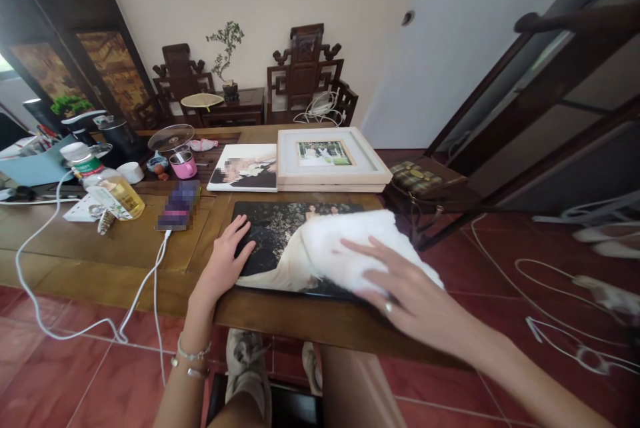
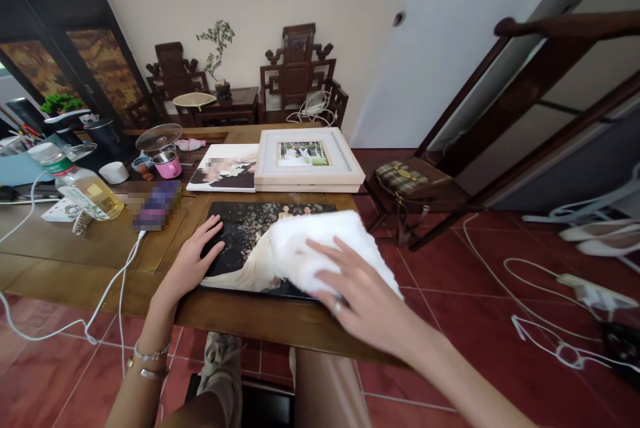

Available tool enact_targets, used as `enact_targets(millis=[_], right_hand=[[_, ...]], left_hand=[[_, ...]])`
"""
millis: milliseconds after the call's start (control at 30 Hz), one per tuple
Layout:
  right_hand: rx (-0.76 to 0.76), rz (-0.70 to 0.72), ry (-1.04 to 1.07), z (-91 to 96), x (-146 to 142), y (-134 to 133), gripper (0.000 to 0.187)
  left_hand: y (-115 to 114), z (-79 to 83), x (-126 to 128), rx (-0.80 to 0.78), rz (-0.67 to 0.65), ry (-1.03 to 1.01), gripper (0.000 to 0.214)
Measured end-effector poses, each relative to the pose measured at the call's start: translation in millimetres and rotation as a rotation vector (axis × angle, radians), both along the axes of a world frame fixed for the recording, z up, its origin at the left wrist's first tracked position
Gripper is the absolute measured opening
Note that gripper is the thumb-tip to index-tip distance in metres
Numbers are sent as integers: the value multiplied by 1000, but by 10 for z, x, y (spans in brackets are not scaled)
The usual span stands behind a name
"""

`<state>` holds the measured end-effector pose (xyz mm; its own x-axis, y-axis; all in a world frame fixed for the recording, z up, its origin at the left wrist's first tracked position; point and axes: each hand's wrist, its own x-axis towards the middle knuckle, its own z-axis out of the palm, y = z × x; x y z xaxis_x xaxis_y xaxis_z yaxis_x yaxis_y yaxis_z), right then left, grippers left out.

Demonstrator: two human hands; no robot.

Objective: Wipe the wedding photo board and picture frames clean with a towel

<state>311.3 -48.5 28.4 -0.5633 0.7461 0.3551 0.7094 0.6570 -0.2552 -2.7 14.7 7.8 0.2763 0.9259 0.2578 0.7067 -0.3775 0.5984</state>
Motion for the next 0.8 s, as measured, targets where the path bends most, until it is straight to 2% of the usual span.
enact_targets(millis=[133,233,333,533,600,700,800], right_hand=[[-41,202,-27,36,-95,-553,17],[-44,246,-57,49,-147,-623,16],[-7,183,-54,50,-137,-352,17],[-30,-144,-49,36,-22,636,28],[-43,-217,-59,31,-1,854,31],[-18,-218,-59,17,-25,877,33],[47,-103,-65,-8,-111,539,28]], left_hand=[[4,-3,1,-5,-3,4,42],[9,-3,-5,-9,-13,2,42],[8,2,-12,-9,-21,-1,42],[0,2,-24,-1,-33,-11,42],[1,-1,-26,0,-31,-12,43],[5,-5,-23,-2,-28,-17,42],[6,-6,-12,1,-19,-26,43]])
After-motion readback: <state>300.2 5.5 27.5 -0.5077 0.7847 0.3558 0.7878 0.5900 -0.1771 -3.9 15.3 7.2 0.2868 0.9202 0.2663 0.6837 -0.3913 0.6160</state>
